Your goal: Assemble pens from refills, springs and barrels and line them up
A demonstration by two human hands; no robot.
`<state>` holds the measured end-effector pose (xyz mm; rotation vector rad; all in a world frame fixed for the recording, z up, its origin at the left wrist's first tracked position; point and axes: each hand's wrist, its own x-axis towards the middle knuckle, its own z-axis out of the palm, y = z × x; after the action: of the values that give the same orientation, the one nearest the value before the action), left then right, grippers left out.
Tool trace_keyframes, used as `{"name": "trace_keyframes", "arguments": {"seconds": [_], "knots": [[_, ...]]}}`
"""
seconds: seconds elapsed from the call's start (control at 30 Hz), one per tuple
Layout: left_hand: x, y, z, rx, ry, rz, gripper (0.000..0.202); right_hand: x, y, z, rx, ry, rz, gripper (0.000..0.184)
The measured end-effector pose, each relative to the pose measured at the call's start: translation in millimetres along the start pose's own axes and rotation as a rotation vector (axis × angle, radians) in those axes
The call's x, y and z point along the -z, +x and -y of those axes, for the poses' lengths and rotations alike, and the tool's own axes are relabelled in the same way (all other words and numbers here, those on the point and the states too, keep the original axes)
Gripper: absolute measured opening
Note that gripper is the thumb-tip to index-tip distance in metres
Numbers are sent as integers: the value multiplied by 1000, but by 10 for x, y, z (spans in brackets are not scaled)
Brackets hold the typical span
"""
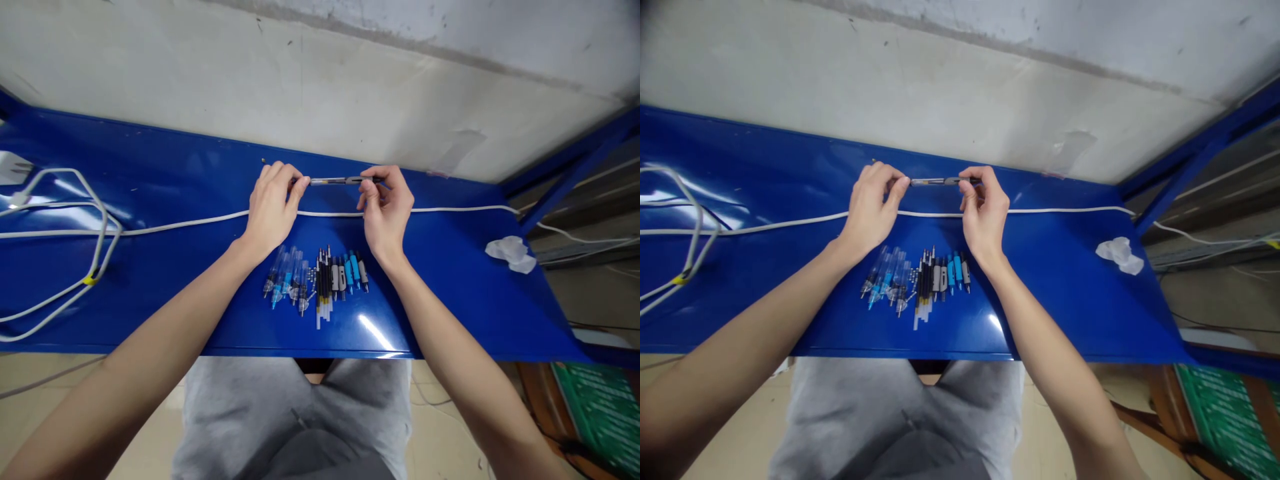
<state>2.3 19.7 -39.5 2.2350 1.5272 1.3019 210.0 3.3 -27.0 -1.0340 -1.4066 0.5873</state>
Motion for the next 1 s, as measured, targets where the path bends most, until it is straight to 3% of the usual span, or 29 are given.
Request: {"name": "trace_keyframes", "arguments": {"seconds": [0.2, 0.4, 1.0], "knots": [[35, 3, -54, -58, 2, 61, 46, 43, 30, -95, -90, 45, -18, 32], [60, 9, -106, -58, -12, 77, 46, 40, 64, -103, -41, 34, -25, 34], [99, 70, 6, -63, -21, 98, 44, 55, 71, -9, -96, 43, 40, 35]]}}
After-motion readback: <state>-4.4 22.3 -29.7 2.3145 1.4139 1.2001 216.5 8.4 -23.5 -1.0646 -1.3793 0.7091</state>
